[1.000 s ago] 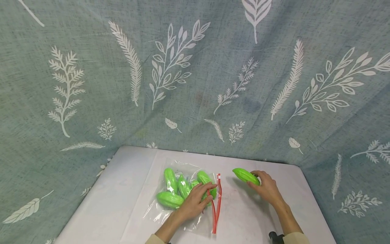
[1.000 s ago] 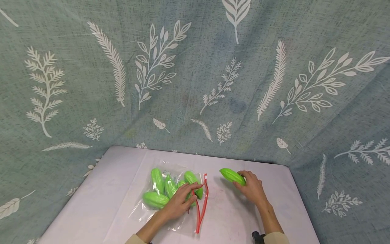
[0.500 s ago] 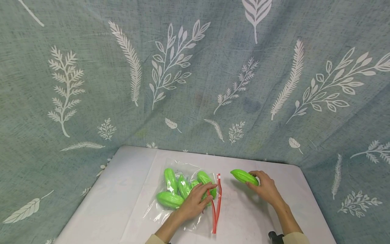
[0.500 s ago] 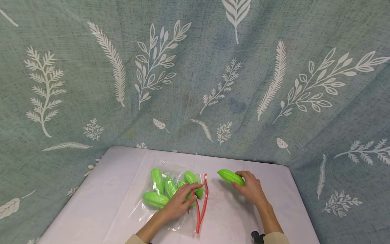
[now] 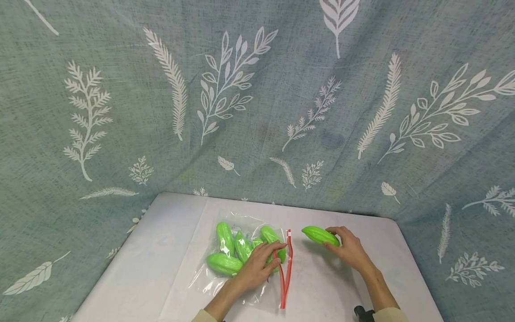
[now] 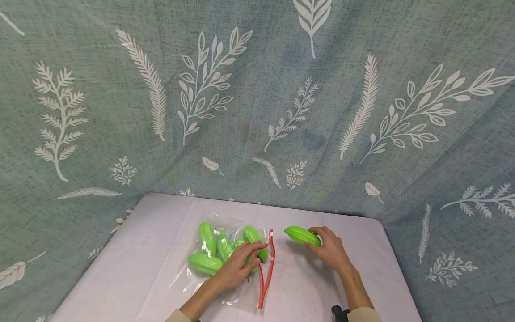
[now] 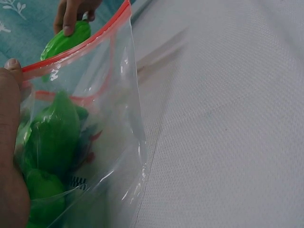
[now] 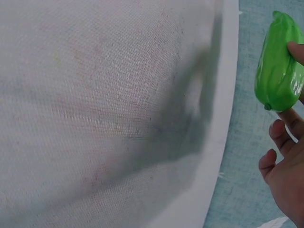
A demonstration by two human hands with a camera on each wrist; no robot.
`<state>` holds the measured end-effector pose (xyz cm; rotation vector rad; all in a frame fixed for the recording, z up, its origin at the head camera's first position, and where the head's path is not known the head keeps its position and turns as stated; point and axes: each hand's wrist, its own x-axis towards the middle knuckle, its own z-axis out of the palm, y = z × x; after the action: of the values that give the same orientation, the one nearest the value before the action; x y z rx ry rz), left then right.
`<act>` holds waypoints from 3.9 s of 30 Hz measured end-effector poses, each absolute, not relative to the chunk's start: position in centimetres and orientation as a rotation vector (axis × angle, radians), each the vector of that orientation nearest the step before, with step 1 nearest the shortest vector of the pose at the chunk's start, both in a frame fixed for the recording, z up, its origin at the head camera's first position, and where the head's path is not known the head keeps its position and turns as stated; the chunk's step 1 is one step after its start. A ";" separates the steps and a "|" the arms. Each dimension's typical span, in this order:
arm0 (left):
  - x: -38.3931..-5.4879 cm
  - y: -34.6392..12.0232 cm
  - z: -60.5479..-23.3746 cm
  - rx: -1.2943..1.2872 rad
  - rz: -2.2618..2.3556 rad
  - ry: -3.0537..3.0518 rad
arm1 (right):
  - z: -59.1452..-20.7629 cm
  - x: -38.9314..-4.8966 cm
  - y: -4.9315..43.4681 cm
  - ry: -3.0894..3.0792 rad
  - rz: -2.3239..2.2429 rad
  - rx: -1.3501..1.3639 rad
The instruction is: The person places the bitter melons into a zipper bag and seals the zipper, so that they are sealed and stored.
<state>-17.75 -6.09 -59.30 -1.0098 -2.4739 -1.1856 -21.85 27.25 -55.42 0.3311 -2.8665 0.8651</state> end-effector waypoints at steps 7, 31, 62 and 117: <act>-17.8 -6.2 -59.2 -1.003 -1.205 -2.489 | -55.3 -21.7 27.2 -2.872 0.898 0.374; -17.8 -6.2 -59.3 -1.008 -1.178 -2.485 | -55.0 -21.5 27.0 -2.975 0.974 0.387; -17.7 -6.2 -59.1 -1.029 -1.192 -2.484 | -54.7 -21.5 26.5 -3.069 1.055 0.425; -17.6 -6.1 -59.2 -0.983 -1.144 -2.507 | -54.4 -20.4 24.8 -3.118 1.291 0.680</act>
<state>-17.63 -6.14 -59.21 -0.9829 -2.5070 -1.1435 -20.44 24.76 -54.43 0.6799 -3.1183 1.2912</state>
